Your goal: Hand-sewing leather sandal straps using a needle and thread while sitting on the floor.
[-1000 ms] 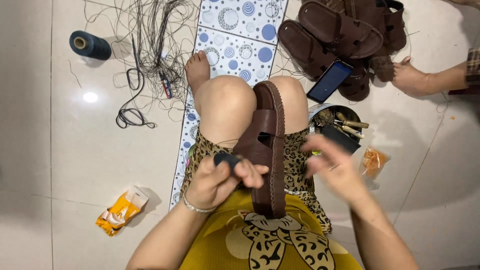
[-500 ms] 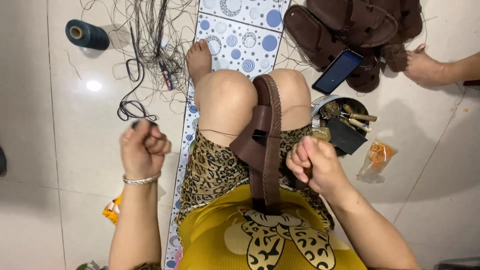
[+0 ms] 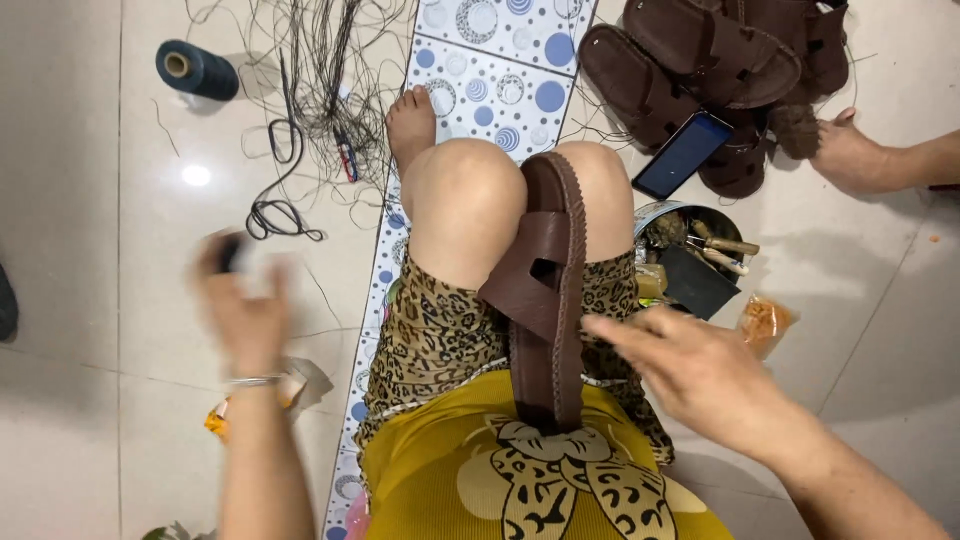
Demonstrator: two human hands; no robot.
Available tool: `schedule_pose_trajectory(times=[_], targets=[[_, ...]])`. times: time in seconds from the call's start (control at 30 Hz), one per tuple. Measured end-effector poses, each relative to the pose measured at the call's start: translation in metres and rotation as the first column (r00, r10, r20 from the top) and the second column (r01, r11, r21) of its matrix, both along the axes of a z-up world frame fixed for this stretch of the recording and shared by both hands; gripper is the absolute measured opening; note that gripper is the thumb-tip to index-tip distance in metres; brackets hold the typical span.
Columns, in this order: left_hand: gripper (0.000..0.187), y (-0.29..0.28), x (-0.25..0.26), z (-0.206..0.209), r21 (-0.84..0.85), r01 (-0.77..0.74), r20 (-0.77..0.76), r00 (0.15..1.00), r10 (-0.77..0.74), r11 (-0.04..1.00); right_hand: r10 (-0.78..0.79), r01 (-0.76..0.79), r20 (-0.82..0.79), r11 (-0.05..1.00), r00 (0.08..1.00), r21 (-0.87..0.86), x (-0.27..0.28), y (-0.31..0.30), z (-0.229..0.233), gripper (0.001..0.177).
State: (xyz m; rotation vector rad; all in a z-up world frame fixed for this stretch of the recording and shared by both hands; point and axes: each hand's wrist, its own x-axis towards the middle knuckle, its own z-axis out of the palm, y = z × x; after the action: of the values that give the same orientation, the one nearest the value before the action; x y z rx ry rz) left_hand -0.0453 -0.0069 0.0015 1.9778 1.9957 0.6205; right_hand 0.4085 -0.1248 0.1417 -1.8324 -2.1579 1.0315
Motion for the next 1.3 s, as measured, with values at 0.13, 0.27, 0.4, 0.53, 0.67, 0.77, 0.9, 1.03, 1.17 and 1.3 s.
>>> schedule_pose_trajectory(times=[0.13,0.27,0.4,0.53,0.67,0.77,0.9,1.03,1.17,1.3], targets=[[0.075,-0.014,0.145,0.087,-0.011,0.4,0.467,0.813,-0.349,0.917,0.199,-0.203,0.107,0.979,0.974,0.024,-0.02,0.022,0.014,0.054],[0.102,-0.051,0.185,0.057,0.006,0.795,0.169,0.597,-0.784,0.607,0.301,-0.308,0.224,0.951,0.927,-0.002,-0.026,0.034,0.03,0.052],[0.093,-0.053,0.196,0.062,0.116,0.758,0.245,0.604,-0.758,0.642,0.416,-0.405,0.337,0.908,0.845,-0.107,-0.034,0.041,0.036,0.052],[0.079,-0.063,0.208,0.056,0.125,0.71,0.188,0.669,-0.719,0.693,0.437,-0.509,0.567,0.86,0.699,-0.035,-0.053,0.03,0.014,0.023],[0.085,-0.078,0.2,0.04,0.21,0.579,0.269,0.741,-0.615,0.788,0.314,-0.422,0.502,0.899,0.806,0.116,-0.064,0.031,0.013,0.025],[0.026,-0.078,0.17,0.038,0.396,0.542,0.049,0.794,-0.607,0.741,0.179,-0.222,0.27,0.965,0.946,0.139,-0.047,0.025,0.012,0.02],[0.005,-0.071,0.148,0.076,0.14,0.653,0.396,0.652,-0.647,0.744,0.129,-0.187,0.272,0.961,0.954,0.201,-0.048,0.026,0.022,0.019],[0.017,-0.073,0.159,0.083,-0.044,0.76,0.998,-0.002,0.071,0.648,0.202,-0.252,0.285,0.955,0.937,0.154,-0.047,0.033,0.023,0.021],[0.023,-0.092,0.178,0.054,0.042,0.581,0.467,0.708,-0.53,0.813,0.184,-0.259,0.311,0.941,0.932,0.216,-0.053,0.033,0.023,0.021],[0.024,-0.083,0.188,0.077,0.12,0.712,0.572,0.519,-0.635,0.691,0.229,-0.3,0.37,0.942,0.901,0.149,-0.023,0.018,0.037,0.018]])
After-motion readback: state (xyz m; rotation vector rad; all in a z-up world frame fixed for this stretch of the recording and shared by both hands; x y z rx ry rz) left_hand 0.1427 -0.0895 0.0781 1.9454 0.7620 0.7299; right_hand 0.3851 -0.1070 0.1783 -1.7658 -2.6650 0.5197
